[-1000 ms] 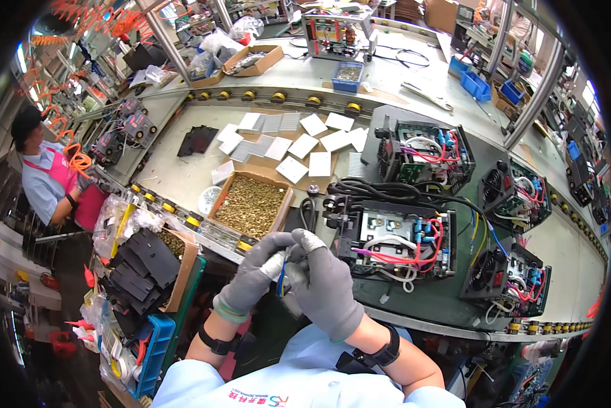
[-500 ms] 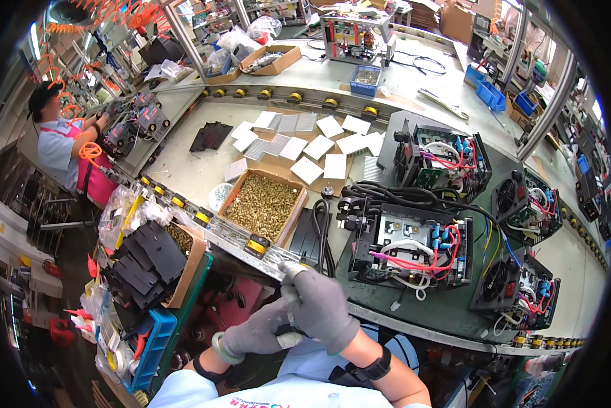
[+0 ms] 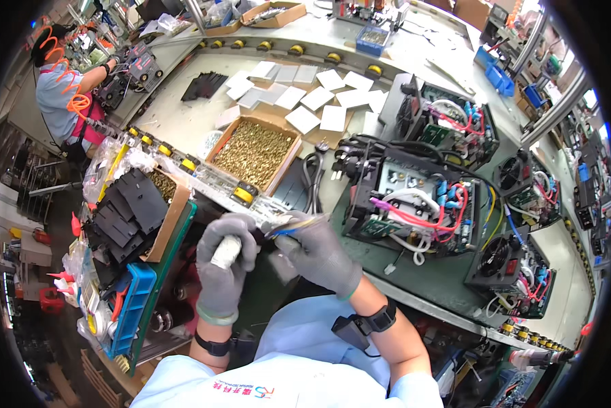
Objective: Assemble internal components and wiring of electronic inverter units on an assembly line.
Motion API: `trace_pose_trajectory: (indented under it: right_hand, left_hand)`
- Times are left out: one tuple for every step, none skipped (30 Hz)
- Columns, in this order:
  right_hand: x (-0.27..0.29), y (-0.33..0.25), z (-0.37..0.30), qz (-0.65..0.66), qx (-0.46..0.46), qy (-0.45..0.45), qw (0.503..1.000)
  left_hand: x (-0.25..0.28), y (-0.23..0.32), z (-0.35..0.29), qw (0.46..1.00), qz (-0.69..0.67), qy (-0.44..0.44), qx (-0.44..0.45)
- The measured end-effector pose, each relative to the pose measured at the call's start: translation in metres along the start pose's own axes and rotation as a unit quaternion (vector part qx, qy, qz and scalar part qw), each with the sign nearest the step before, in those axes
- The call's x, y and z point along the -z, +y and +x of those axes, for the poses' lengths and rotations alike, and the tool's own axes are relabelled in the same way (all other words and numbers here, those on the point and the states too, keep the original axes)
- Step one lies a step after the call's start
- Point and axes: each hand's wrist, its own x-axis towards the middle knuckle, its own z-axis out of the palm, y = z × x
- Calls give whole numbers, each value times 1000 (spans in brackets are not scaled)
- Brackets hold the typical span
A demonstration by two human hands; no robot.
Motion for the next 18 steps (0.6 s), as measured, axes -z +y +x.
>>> trace_pose_trajectory:
  right_hand:
    - [5, -3, -1, -9, 3, 1, 1000]
    - [9, -6, -3, 43, -36, 22, 998]
    - [12, -7, -7, 95, -75, 47, 992]
    - [7, 2, -11, 173, -115, 46, 977]
    - [10, 5, -15, 157, -101, 24, 982]
    - [13, -1, -14, 117, -64, 22, 991]
    - [15, -6, -13, 77, -29, 20, 996]
    - [16, -7, -15, 74, -26, 29, 997]
    - [15, -7, -17, 113, -47, 35, 992]
    - [15, -7, -20, 153, -68, 42, 985]
    - [15, -3, -23, 152, -66, 52, 985]
    - [15, 2, -25, 133, -64, 37, 988]
    - [17, 3, -23, 115, -64, 24, 991]
    - [20, -3, -26, 118, -87, 1, 989]
    - [11, 3, -31, 78, -9, 30, 996]
    - [5, 4, -37, 26, 1, 28, 999]
    - [1, 6, -40, -27, 9, 25, 999]
    - [0, 6, -42, -25, 7, 26, 999]
  left_hand:
    - [0, -1, 8, 998, 61, -3, -19]
    - [-4, 3, 13, 996, 82, -11, 24]
    - [-3, 2, 21, 991, 109, -61, 51]
    - [-8, 4, 28, 991, 105, -69, 45]
    - [-13, 6, 39, 983, 113, -142, 6]
    - [-18, 6, 45, 968, 124, -215, -30]
    - [-20, 7, 50, 966, 123, -224, -33]
    - [-21, 8, 55, 961, 107, -251, 35]
    - [-23, 9, 59, 950, 92, -279, 104]
    - [-27, 11, 60, 954, 63, -256, 143]
    - [-28, 7, 60, 951, 66, -266, 143]
    - [-26, 3, 60, 948, -21, -257, 189]
    - [-22, -3, 63, 934, -108, -246, 234]
    - [-19, -9, 65, 916, -193, -227, 268]
    - [-20, -15, 68, 941, -206, -167, 209]
    - [-23, -12, 73, 954, -212, -129, 170]
    - [-28, -4, 80, 963, -217, -90, 131]
    - [-32, 7, 82, 968, -205, -83, 118]
